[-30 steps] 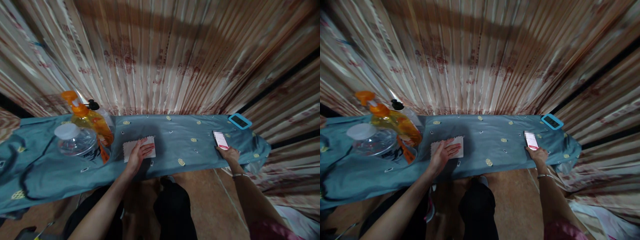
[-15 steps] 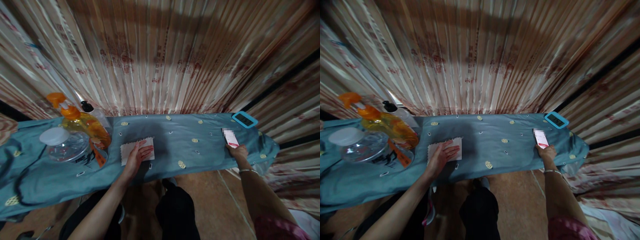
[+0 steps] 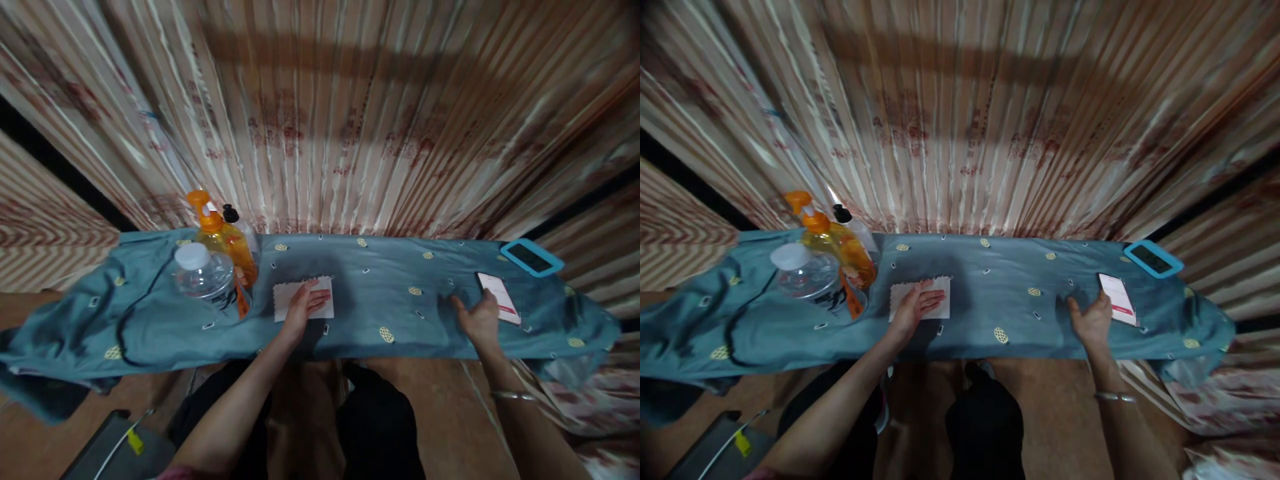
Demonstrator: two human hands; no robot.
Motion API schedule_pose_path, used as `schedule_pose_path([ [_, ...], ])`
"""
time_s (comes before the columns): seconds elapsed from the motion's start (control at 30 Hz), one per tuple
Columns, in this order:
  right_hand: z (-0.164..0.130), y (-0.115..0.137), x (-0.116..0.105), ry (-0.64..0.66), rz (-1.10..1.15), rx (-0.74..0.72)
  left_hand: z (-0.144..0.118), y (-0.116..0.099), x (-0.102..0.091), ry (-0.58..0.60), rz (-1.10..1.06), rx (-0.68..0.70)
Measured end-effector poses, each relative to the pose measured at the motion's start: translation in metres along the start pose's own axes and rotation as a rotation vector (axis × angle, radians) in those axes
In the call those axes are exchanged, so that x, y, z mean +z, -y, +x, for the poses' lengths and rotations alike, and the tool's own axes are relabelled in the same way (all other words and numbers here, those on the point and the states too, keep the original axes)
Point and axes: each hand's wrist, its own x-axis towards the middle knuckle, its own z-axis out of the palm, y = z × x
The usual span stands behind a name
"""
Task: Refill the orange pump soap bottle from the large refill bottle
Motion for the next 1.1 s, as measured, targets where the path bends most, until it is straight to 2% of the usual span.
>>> schedule_pose_path([
  [0.13, -0.042, 0.073, 0.030, 0.153, 0.139, -0.252, -0.001, -0.001, -0.009, -0.047, 0.047, 0.050],
  [0.27, -0.091, 0.151, 0.057, 0.386, 0.226, -0.530, -0.004, -0.003, -0.024, -0.091, 0.093, 0.104],
  [0.33, -0.113, 0.182, 0.068, 0.489, 0.231, -0.647, -0.006, -0.002, -0.032, -0.108, 0.135, 0.134],
  [0.4, -0.134, 0.202, 0.077, 0.544, 0.208, -0.720, -0.009, 0.001, -0.040, -0.119, 0.206, 0.170],
  [0.5, -0.162, 0.211, 0.085, 0.567, 0.149, -0.761, -0.016, 0.007, -0.057, -0.100, 0.415, 0.281],
  [0.63, -0.190, 0.201, 0.089, 0.580, 0.074, -0.777, -0.024, 0.013, -0.079, -0.013, 0.922, 0.472],
  [0.8, -0.194, 0.196, 0.092, 0.569, 0.018, -0.790, -0.021, 0.016, -0.085, 0.072, 1.466, 0.519],
  [0.93, -0.187, 0.202, 0.093, 0.574, 0.004, -0.816, -0.017, 0.017, -0.080, 0.056, 1.658, 0.548],
  [1.1, -0.180, 0.206, 0.090, 0.546, -0.026, -0.776, -0.017, 0.017, -0.077, 0.045, 1.704, 0.540],
])
